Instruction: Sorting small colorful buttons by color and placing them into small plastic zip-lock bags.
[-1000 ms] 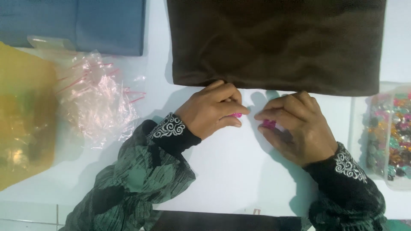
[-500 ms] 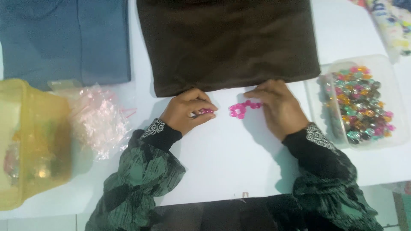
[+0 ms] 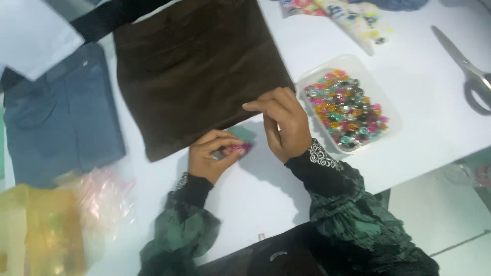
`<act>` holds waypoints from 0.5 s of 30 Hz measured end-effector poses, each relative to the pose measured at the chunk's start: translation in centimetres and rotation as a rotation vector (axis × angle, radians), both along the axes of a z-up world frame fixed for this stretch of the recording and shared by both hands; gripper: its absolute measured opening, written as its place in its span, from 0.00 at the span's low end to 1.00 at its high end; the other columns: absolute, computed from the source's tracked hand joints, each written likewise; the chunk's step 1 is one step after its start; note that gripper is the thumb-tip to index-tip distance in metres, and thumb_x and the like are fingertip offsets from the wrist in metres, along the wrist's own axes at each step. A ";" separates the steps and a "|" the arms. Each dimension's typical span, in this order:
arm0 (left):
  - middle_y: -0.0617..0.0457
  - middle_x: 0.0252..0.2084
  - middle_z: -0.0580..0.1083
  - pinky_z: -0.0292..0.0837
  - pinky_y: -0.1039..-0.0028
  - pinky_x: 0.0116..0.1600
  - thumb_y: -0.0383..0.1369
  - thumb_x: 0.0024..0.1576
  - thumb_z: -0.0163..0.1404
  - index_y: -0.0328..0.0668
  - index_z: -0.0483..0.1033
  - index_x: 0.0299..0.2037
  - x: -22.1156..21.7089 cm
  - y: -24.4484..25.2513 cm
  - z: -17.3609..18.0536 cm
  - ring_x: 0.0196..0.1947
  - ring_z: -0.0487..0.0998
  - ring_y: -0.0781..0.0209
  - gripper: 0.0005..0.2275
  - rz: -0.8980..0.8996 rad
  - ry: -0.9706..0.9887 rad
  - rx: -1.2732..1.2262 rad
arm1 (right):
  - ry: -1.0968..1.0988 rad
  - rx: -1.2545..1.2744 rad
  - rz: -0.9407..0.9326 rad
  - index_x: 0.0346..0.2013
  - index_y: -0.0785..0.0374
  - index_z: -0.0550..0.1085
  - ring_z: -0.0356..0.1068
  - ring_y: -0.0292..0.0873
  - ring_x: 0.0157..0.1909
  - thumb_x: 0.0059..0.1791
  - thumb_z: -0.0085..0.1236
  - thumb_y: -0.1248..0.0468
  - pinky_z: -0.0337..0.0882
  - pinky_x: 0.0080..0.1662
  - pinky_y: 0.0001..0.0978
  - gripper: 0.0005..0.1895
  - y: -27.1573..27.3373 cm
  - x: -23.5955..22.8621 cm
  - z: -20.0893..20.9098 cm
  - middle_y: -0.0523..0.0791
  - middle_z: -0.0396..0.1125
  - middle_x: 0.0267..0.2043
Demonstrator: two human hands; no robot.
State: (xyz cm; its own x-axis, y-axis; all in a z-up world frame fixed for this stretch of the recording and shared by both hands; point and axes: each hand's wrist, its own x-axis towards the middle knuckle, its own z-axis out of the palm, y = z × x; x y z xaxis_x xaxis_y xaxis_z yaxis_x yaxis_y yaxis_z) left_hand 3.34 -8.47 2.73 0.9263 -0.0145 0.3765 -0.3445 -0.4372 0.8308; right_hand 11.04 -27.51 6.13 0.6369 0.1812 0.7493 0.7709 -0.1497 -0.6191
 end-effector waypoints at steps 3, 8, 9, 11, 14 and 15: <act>0.49 0.37 0.80 0.82 0.71 0.35 0.22 0.47 0.62 0.40 0.83 0.34 3.4 -5.6 0.7 0.29 0.81 0.55 0.06 -0.065 -0.134 0.027 | -0.060 0.057 -0.138 0.44 0.59 0.81 0.65 0.48 0.40 0.53 0.46 0.77 0.69 0.49 0.39 0.17 -3.2 -0.3 1.8 0.43 0.68 0.36; 0.53 0.39 0.79 0.80 0.71 0.35 0.29 0.49 0.65 0.48 0.83 0.35 8.0 -13.6 1.9 0.31 0.80 0.57 0.06 -0.217 -0.160 0.020 | -0.026 -0.104 -0.346 0.45 0.62 0.81 0.65 0.50 0.44 0.52 0.53 0.78 0.66 0.51 0.41 0.14 -11.2 -0.6 1.3 0.45 0.66 0.40; 0.56 0.39 0.78 0.79 0.76 0.33 0.30 0.52 0.64 0.50 0.84 0.40 8.7 -15.0 2.1 0.28 0.78 0.63 0.07 -0.291 -0.160 0.013 | -0.014 -0.171 -0.421 0.45 0.62 0.81 0.63 0.49 0.44 0.52 0.54 0.79 0.65 0.50 0.39 0.13 -12.7 -0.5 0.7 0.44 0.66 0.39; 0.53 0.41 0.78 0.79 0.69 0.37 0.30 0.53 0.63 0.48 0.83 0.41 10.0 -16.2 1.7 0.32 0.79 0.56 0.07 -0.327 -0.126 0.104 | 0.071 -0.248 -0.444 0.45 0.63 0.81 0.64 0.49 0.43 0.52 0.55 0.79 0.66 0.50 0.39 0.13 -15.3 -0.4 -0.2 0.45 0.66 0.39; 0.50 0.44 0.76 0.79 0.60 0.46 0.27 0.56 0.59 0.45 0.82 0.44 11.0 -17.3 1.8 0.42 0.80 0.47 0.07 -0.361 -0.019 0.348 | 0.223 -0.356 -0.365 0.45 0.63 0.81 0.67 0.51 0.41 0.51 0.55 0.78 0.69 0.47 0.42 0.13 -17.6 -1.0 0.1 0.48 0.69 0.36; 0.49 0.46 0.75 0.78 0.58 0.52 0.25 0.58 0.56 0.45 0.80 0.47 10.9 -17.5 2.0 0.47 0.79 0.45 0.09 -0.354 0.066 0.499 | 0.296 -0.390 -0.257 0.44 0.62 0.80 0.71 0.55 0.40 0.51 0.54 0.77 0.71 0.46 0.45 0.13 -17.9 -1.4 0.4 0.50 0.71 0.34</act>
State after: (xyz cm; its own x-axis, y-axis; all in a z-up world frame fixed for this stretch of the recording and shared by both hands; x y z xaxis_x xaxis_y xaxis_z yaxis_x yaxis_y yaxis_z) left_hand 14.25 -25.99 4.68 0.8542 -0.4849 0.1876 -0.4947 -0.6471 0.5801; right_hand 9.62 -45.46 6.57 0.8704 0.2204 0.4402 0.4810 -0.5713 -0.6650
